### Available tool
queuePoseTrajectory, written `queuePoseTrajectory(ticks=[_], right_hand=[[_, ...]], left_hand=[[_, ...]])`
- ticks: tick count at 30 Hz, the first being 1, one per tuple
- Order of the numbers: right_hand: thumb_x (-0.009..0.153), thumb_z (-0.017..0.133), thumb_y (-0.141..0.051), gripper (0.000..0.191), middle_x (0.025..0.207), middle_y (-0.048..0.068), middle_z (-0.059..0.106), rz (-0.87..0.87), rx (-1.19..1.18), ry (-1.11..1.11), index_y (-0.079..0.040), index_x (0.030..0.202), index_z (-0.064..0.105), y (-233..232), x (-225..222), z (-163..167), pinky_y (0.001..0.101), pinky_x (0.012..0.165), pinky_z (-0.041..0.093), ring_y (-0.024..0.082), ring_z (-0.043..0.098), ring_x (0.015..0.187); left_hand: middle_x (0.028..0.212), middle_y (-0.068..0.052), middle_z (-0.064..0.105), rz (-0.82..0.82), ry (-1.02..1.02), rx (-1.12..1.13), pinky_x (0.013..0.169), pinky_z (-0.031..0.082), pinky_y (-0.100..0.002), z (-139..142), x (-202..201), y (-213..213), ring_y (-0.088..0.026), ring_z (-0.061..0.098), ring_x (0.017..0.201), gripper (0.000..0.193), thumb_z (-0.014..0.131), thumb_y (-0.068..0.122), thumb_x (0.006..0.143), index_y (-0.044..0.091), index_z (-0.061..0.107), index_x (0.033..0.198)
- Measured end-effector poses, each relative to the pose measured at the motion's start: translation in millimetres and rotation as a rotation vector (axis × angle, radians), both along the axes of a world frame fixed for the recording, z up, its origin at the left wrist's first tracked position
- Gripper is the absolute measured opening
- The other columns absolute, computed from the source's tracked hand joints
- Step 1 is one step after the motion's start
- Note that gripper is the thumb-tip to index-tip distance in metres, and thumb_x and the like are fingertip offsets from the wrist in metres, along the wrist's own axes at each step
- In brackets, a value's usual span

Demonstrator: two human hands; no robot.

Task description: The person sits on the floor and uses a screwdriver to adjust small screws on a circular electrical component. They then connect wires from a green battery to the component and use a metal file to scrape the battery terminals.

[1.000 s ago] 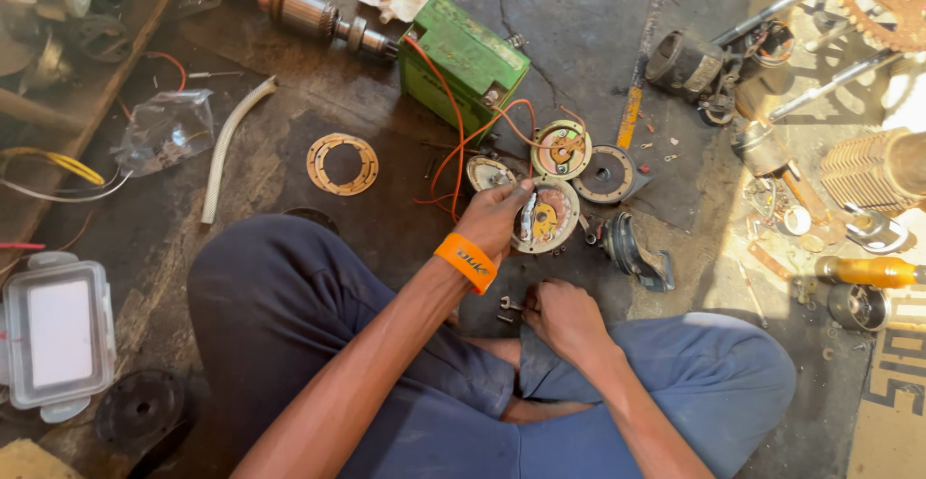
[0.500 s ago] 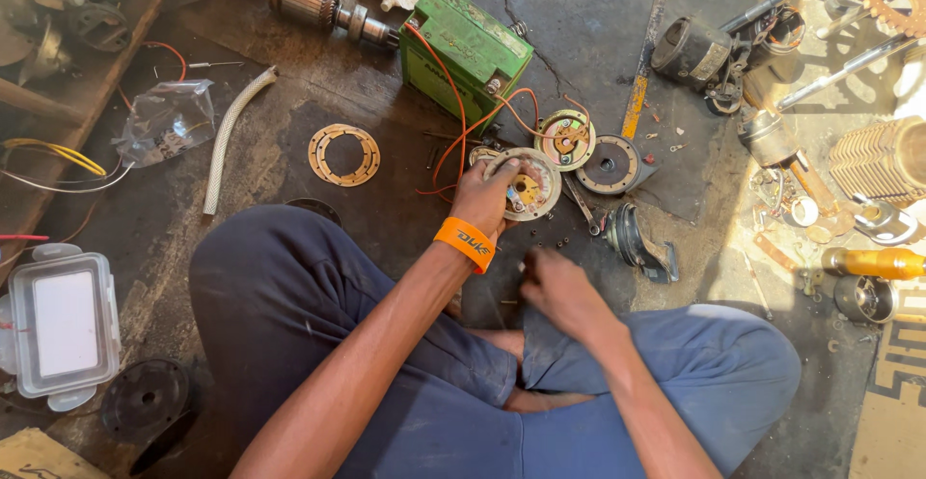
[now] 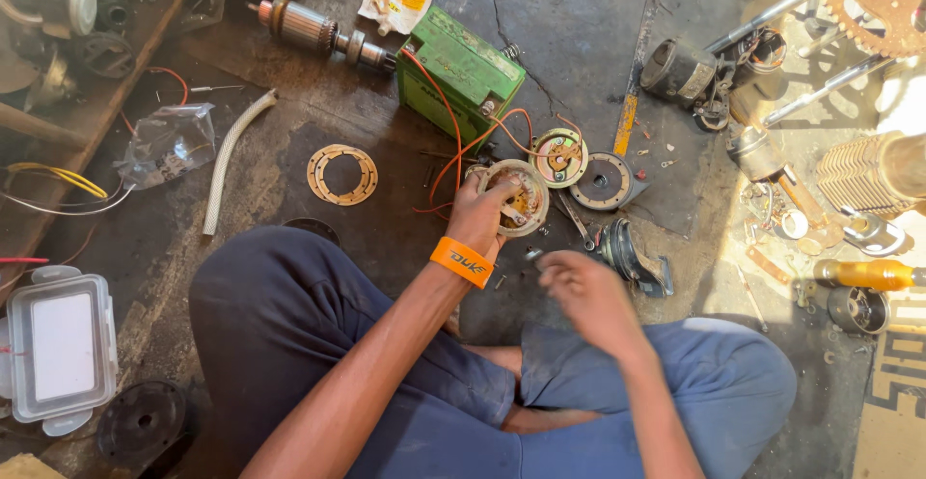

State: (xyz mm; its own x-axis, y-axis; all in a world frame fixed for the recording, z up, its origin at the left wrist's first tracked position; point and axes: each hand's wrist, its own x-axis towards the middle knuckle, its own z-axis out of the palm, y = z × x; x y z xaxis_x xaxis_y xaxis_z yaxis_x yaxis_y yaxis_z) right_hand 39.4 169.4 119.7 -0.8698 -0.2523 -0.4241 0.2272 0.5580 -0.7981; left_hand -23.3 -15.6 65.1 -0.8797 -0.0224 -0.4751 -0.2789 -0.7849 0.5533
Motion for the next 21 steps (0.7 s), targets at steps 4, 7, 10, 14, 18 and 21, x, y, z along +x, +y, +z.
queuePoseTrajectory(ticks=[4, 7, 10, 14, 18, 21], right_hand=[[0.101, 0.054, -0.02, 0.028, 0.081, 0.006, 0.065, -0.285, -0.461, -0.182, -0.002, 0.118, 0.068, 1, 6, 23, 0.0235, 0.053, 0.047, 0.011, 0.06, 0.064], [0.103, 0.052, -0.026, 0.03, 0.078, 0.005, 0.063, -0.329, -0.546, -0.279, -0.003, 0.118, 0.063, -16, 17, 24, 0.0198, 0.039, 0.031, 0.007, 0.048, 0.053], [0.106, 0.054, -0.026, 0.026, 0.083, 0.006, 0.063, -0.351, -0.732, -0.321, -0.002, 0.114, 0.059, -29, 19, 21, 0.0182, 0.042, 0.032, 0.004, 0.047, 0.056], [0.106, 0.051, -0.03, 0.025, 0.087, 0.008, 0.067, -0.413, -0.759, -0.36, -0.005, 0.108, 0.056, -35, 20, 19, 0.0221, 0.045, 0.041, 0.009, 0.058, 0.061], [0.105, 0.048, -0.03, 0.025, 0.09, 0.009, 0.069, -0.438, -0.773, -0.37, -0.006, 0.108, 0.055, -38, 22, 15, 0.0297, 0.055, 0.056, 0.014, 0.068, 0.068], [0.105, 0.047, -0.031, 0.026, 0.087, 0.009, 0.069, -0.459, -0.806, -0.344, -0.006, 0.108, 0.056, -39, 24, 8, 0.0313, 0.056, 0.058, 0.016, 0.069, 0.066]], left_hand=[[0.104, -0.009, 0.07, 0.048, 0.122, -0.092, 0.069, 0.058, -0.031, -7, 1, 8, -0.015, 0.069, 0.086, 0.023, 0.069, 0.01, 0.095, 0.001, 0.064, 0.115], [0.105, -0.006, 0.069, 0.056, 0.209, -0.139, 0.077, 0.056, -0.027, -6, 8, 14, -0.01, 0.065, 0.091, 0.024, 0.069, 0.013, 0.096, 0.002, 0.064, 0.116], [0.105, -0.004, 0.067, 0.044, 0.262, -0.168, 0.079, 0.055, -0.027, 3, 15, 18, -0.01, 0.063, 0.093, 0.025, 0.069, 0.015, 0.096, 0.003, 0.061, 0.116], [0.104, -0.003, 0.064, -0.022, 0.268, -0.201, 0.077, 0.053, -0.026, 16, 23, 21, -0.008, 0.06, 0.091, 0.027, 0.07, 0.019, 0.098, 0.005, 0.055, 0.117], [0.101, -0.003, 0.062, -0.076, 0.257, -0.091, 0.075, 0.057, -0.028, 24, 27, 22, -0.008, 0.06, 0.088, 0.028, 0.069, 0.019, 0.095, 0.009, 0.049, 0.112], [0.1, -0.004, 0.061, -0.059, 0.274, -0.091, 0.073, 0.054, -0.028, 26, 28, 22, -0.009, 0.057, 0.087, 0.029, 0.071, 0.018, 0.098, 0.009, 0.047, 0.11]])
